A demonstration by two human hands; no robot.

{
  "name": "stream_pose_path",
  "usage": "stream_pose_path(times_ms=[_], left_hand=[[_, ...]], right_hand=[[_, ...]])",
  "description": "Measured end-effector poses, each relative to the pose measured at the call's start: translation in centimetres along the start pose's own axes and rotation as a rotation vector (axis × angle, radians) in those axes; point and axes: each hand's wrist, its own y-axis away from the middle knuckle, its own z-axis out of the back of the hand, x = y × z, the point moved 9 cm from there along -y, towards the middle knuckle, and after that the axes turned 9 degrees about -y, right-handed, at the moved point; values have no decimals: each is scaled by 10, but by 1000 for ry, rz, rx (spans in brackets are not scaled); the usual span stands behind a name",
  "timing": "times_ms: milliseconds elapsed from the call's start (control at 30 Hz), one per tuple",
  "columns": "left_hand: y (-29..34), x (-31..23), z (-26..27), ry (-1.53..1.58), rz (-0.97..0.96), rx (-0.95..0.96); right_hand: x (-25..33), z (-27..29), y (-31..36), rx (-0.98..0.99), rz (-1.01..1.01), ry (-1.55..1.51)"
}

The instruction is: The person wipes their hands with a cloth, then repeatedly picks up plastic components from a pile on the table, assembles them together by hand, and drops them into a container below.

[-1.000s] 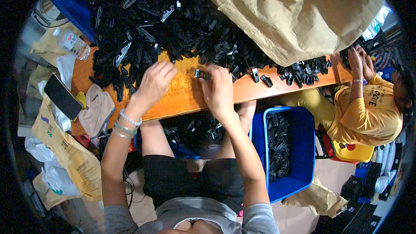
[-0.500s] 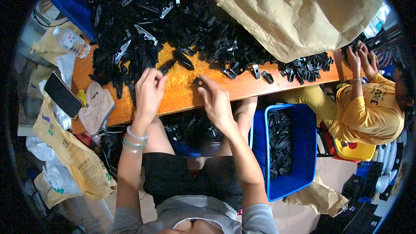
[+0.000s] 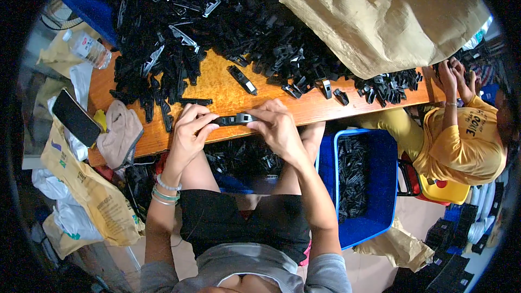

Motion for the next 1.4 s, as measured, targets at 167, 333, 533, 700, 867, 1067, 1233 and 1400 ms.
stream_pose_path(times_ms=[167,333,533,700,867,1067,1233,1400], left_hand=[[1,-3,-7,-3,-81,-12],[-1,-11,-9,8,-106,29],[-36,-22,-4,-23,-140,46],[-77,-39,-52,-411,-140,84],[-55,-27,-54,-395,-114,68],[-15,-24,-13,-48,-102,-23],[-12,-21,-13,-28,-103,9],[-10,-17,-14,17,-102,24]], right_hand=[[10,-5,-9,68,98,99],[16,-17,-7,120,105,214],[10,26,-4,-38,91,127],[-13,59,-11,-380,-63,737],[-1,58,2,-412,98,599],[-15,28,10,-352,-351,-341],[5,5,6,-47,-191,-226],[3,5,10,81,-157,113]])
